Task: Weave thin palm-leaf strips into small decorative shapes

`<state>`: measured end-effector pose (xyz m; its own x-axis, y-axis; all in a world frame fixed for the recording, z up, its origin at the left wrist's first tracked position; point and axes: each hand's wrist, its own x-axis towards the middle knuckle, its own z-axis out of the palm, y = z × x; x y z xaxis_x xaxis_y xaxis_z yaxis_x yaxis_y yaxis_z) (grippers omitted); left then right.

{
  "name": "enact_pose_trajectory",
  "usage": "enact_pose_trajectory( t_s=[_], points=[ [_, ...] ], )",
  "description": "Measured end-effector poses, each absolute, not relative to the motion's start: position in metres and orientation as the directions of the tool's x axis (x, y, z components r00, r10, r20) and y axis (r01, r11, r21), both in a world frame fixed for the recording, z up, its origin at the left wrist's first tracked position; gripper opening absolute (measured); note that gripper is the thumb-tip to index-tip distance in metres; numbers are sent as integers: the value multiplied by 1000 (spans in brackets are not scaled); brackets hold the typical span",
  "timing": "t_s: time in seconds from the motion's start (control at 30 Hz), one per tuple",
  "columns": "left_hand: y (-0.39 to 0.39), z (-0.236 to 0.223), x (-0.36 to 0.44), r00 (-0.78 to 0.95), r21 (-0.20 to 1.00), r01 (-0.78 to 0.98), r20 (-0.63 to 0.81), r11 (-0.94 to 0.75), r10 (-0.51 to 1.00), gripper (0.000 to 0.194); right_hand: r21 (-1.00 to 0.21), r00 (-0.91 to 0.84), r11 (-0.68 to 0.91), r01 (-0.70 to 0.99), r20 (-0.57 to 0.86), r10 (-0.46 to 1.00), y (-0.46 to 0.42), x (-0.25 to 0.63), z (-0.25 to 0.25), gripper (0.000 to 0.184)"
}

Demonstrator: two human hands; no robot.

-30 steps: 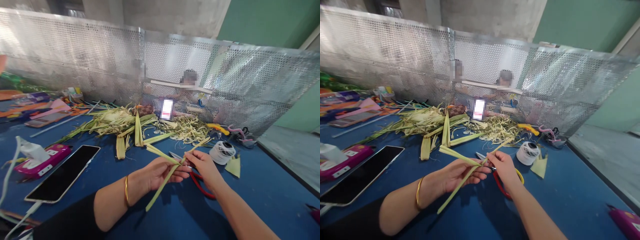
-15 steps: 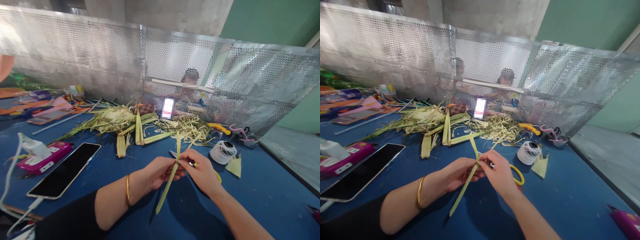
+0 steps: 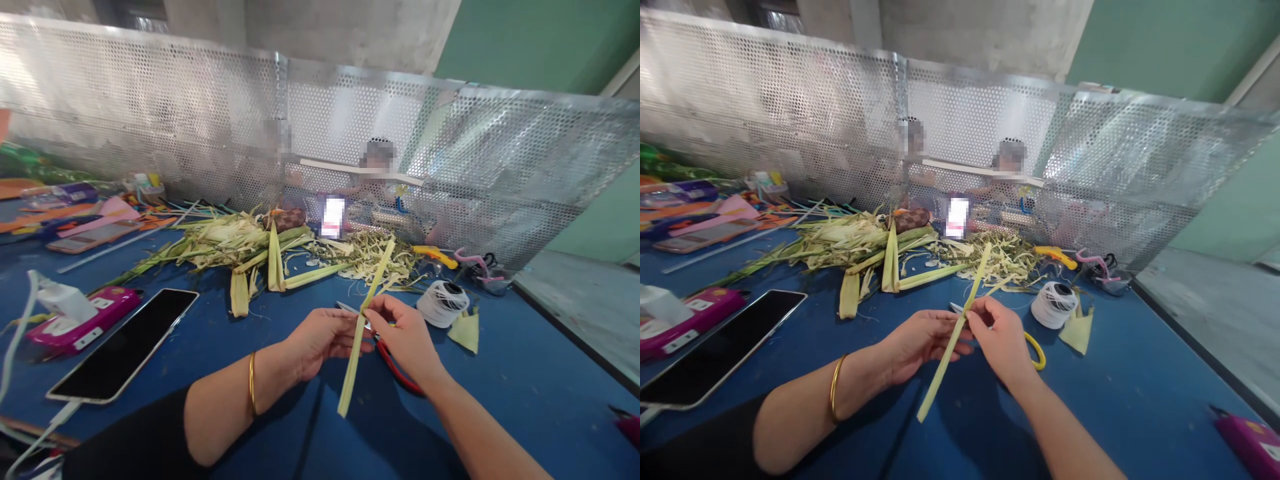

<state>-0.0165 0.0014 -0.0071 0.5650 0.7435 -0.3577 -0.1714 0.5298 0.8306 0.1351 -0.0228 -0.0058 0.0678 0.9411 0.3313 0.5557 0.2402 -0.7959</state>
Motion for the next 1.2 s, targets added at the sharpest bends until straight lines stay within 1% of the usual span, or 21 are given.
enact_pose_trajectory(
  t_s=[0.17,0.23,0.33,0.4,0.47,0.53,0.6,0.77,0.87,1.03,1.2],
  points=[
    [0,-6,-17,621,844,-147,-327,516,712,15,-911,125,171,375,232,965,-21,135,-3,19],
    [0,-6,-16,600,853,-150,-322,499,732,15,-933,148,167,320,223,963,-22,135,-2,22],
    [-1,-6,-16,539,859,-175,-325,481,777,15,-946,179,134,294,193,965,-23,135,-1,31],
    [-1,-5,-16,505,857,-189,-334,479,796,14,-942,127,84,325,132,983,-24,137,-2,36],
    [-1,-5,-16,483,861,-181,-342,474,806,10,-906,57,59,419,92,994,-25,138,-4,35],
    [-1,-3,-15,474,865,-165,-351,473,808,8,-846,28,68,528,97,995,-25,139,-6,32],
    [-1,-2,-15,476,859,-163,-362,485,801,9,-805,32,73,589,114,993,-25,139,-6,32],
    [0,-2,-16,485,845,-178,-370,504,792,10,-811,66,45,584,102,993,-26,139,-4,34],
    [1,-3,-16,488,835,-198,-371,514,790,13,-793,88,27,608,101,991,-26,140,-3,34],
    [3,-6,-17,485,813,-248,-366,527,794,10,-753,41,48,656,99,994,-27,141,-5,33],
    [5,-5,-17,480,743,-287,-434,605,762,11,-780,13,26,625,44,999,-28,138,-6,31]
  ],
)
